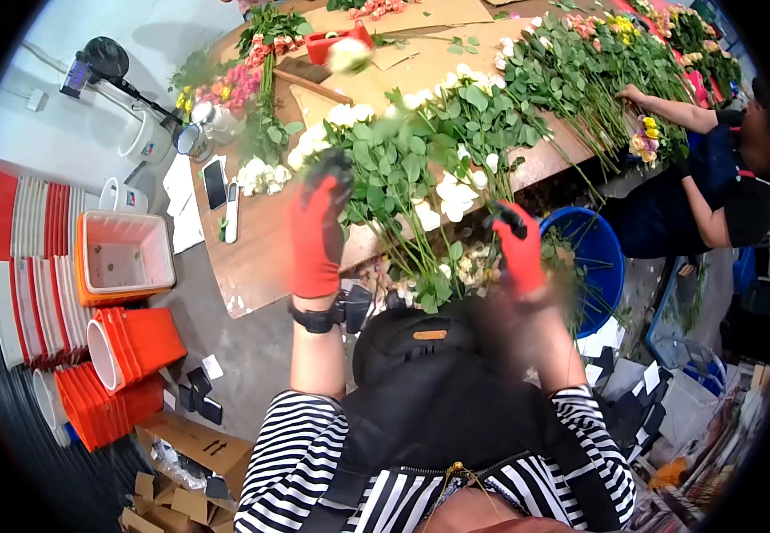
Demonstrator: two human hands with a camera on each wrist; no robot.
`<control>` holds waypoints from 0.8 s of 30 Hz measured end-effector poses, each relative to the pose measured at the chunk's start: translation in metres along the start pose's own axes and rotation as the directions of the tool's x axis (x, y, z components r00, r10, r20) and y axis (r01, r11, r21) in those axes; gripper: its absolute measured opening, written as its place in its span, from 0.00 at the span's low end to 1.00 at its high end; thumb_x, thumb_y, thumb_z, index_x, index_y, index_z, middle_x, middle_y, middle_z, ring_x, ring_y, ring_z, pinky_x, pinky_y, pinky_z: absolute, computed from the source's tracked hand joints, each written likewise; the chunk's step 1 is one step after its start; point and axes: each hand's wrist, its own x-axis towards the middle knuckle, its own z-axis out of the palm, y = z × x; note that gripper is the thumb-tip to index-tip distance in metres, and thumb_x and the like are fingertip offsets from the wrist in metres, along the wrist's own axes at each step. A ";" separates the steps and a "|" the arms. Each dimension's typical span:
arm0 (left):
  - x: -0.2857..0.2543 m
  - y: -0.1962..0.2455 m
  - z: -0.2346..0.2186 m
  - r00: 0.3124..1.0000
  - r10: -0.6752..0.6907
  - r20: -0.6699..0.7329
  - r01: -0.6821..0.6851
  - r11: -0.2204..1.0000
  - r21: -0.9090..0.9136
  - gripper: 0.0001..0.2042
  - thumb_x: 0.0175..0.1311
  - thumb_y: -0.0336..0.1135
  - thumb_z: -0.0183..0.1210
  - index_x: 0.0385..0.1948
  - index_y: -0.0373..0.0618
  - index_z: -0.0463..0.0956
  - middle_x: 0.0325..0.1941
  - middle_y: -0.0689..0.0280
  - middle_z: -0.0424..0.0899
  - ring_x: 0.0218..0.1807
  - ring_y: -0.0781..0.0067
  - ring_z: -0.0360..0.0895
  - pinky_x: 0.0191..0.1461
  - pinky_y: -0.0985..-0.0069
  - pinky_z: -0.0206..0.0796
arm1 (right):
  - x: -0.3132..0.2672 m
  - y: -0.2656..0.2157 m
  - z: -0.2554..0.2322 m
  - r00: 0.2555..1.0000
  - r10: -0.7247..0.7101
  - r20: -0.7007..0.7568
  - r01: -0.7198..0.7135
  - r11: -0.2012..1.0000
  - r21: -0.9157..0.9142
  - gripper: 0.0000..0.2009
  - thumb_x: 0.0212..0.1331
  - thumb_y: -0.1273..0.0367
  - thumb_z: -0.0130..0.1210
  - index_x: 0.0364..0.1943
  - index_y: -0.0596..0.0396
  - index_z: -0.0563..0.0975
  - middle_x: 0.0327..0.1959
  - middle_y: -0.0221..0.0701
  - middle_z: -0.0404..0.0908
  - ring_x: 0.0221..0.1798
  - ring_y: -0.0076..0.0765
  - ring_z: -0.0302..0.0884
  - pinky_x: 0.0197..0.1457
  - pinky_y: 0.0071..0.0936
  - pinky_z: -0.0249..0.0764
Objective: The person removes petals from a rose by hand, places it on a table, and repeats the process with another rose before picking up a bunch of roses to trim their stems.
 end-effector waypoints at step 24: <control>-0.012 -0.056 -0.011 0.971 -0.136 -0.196 0.100 0.977 -0.186 0.18 0.68 0.33 0.55 0.57 0.36 0.72 0.49 0.61 0.80 0.48 0.73 0.79 0.55 0.75 0.71 | -0.017 0.049 0.019 0.989 -0.141 0.048 0.148 0.884 -0.443 0.16 0.54 0.69 0.62 0.48 0.53 0.80 0.43 0.39 0.82 0.47 0.46 0.77 0.54 0.36 0.71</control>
